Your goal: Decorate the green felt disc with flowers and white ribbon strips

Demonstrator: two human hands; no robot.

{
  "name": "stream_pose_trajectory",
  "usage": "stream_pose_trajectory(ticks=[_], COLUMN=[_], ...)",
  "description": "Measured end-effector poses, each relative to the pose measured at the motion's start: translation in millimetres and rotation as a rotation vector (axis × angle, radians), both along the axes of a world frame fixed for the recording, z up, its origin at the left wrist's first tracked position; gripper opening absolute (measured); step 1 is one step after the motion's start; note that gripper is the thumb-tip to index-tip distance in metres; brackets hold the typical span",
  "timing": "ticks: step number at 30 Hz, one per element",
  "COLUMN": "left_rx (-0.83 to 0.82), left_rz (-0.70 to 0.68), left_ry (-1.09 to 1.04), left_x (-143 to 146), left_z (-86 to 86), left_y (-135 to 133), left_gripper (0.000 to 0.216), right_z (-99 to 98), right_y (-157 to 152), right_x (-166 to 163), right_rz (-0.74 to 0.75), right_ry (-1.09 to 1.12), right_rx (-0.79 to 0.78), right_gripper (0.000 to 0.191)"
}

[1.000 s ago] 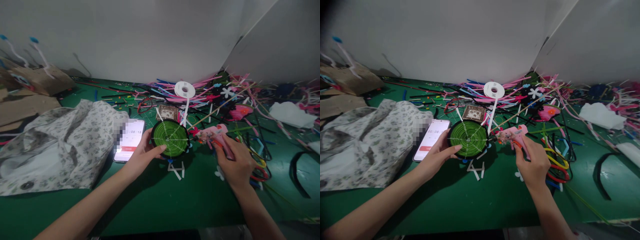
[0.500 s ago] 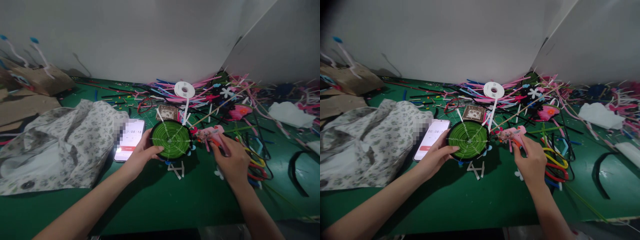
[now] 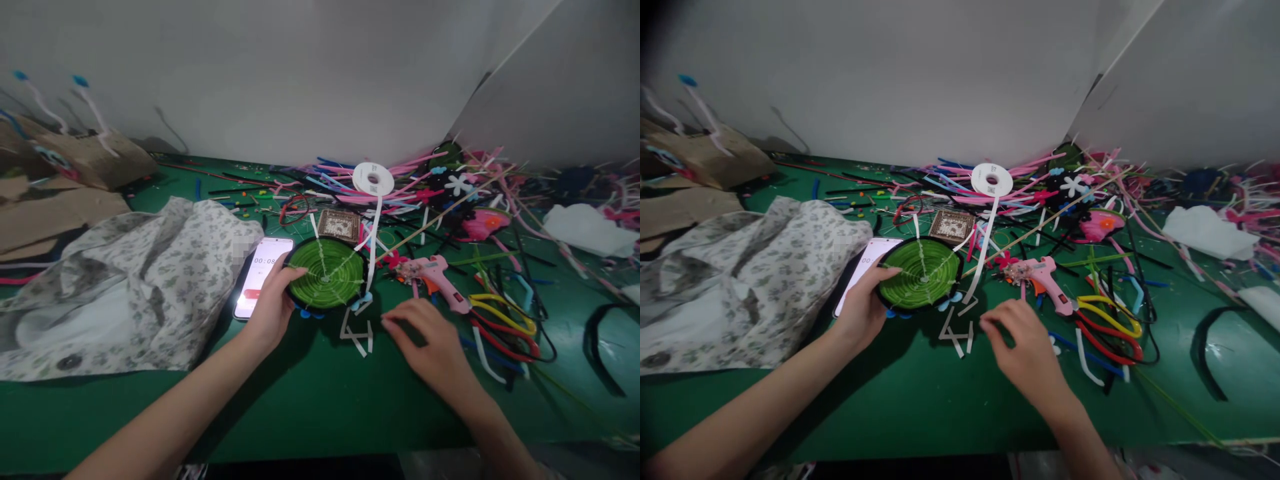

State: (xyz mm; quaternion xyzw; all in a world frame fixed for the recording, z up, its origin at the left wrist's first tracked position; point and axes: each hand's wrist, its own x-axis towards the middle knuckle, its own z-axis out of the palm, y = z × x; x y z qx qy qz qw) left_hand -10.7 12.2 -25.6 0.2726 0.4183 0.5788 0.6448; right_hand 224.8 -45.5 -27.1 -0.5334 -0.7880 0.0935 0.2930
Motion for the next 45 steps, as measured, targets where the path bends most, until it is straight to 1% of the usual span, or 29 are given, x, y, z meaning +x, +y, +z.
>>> stream_pose_trajectory(ticks=[1, 3, 4, 6, 9, 12, 14, 16, 20, 24, 27, 30, 32, 35, 37, 39, 42, 45], left_rx=[0.004, 0.011, 0.016, 0.013, -0.007, -0.013, -0.011, -0.008, -0.009, -0.016, -0.034, -0.023, -0.004, 0.006, -0.009, -0.031, -0.031, -0.013], left_rz=[0.008, 0.006, 0.004, 0.009, 0.005, -0.036, -0.054, -0.059, -0.059, -0.048, -0.041, -0.042, -0.045, -0.057, -0.052, -0.043, -0.043, -0.06], left_ry=[-0.007, -0.018, -0.022, -0.024, -0.014, 0.013, 0.033, 0.047, 0.047, 0.024, 0.025, 0.039, 0.043, 0.045, 0.046, 0.052, 0.061, 0.079], left_x=[0.4, 1.4, 1.9, 2.6, 2.8, 2.3, 1.9, 1.8, 2.6, 2.9, 2.5, 2.6, 3.1, 4.0, 4.1, 3.9, 3.9, 4.7], left_z=[-0.5, -0.4, 0.0, 1.2, 2.3, 2.0, 1.4, 0.8, 1.7, 3.2, 2.5, 1.1, 0.8, 1.5, 1.9, 1.8, 0.9, 0.7], left_y=[0.4, 0.5, 0.3, -0.6, -2.2, -3.8, -4.4, -4.7, -4.5, -4.7, -5.2, -5.1, -4.9, -4.7, -4.8, -5.0, -5.1, -5.0], left_gripper=[0.026, 0.023, 0.024, 0.025, 0.027, 0.028, 0.028, 0.027, 0.027, 0.028, 0.032, 0.03, 0.028, 0.027, 0.029, 0.033, 0.034, 0.026], right_z=[-0.9, -2.8, -3.5, -4.1, -3.0, -2.2, -3.3, -5.6, -10.3, -12.5, -13.6, -13.7, -12.6, -10.5, -9.4, -7.8, -1.7, 10.5], right_y=[-4.5, -10.9, -12.8, -14.5, -14.8, -14.8, -14.8, -14.6, -14.6, -14.5, -12.7, -10.0, -8.9, -9.1, -10.4, -12.2, -14.7, -16.7], right_x=[-6.2, -16.0, -19.5, -24.5, -27.6, -27.1, -26.0, -25.4, -26.5, -26.2, -21.8, -16.9, -16.1, -18.5, -19.8, -18.5, -11.8, -5.3], right_rz=[0.0, -0.072, -0.127, -0.201, -0.195, -0.185, -0.21, -0.231, -0.213, -0.199, -0.173, -0.159, -0.155, -0.142, -0.155, -0.194, -0.208, -0.108], right_ry=[0.002, -0.022, -0.041, -0.08, -0.109, -0.11, -0.107, -0.117, -0.162, -0.145, -0.098, -0.059, -0.065, -0.11, -0.114, -0.065, 0.0, -0.046], right_rx=[-0.109, -0.262, -0.304, -0.359, -0.406, -0.374, -0.333, -0.297, -0.248, -0.254, -0.277, -0.274, -0.265, -0.268, -0.26, -0.245, -0.175, -0.022], right_gripper=[0.007, 0.015, 0.017, 0.014, 0.006, 0.009, 0.007, 0.004, 0.008, 0.006, 0.01, 0.008, 0.007, 0.011, 0.012, 0.011, 0.015, 0.02])
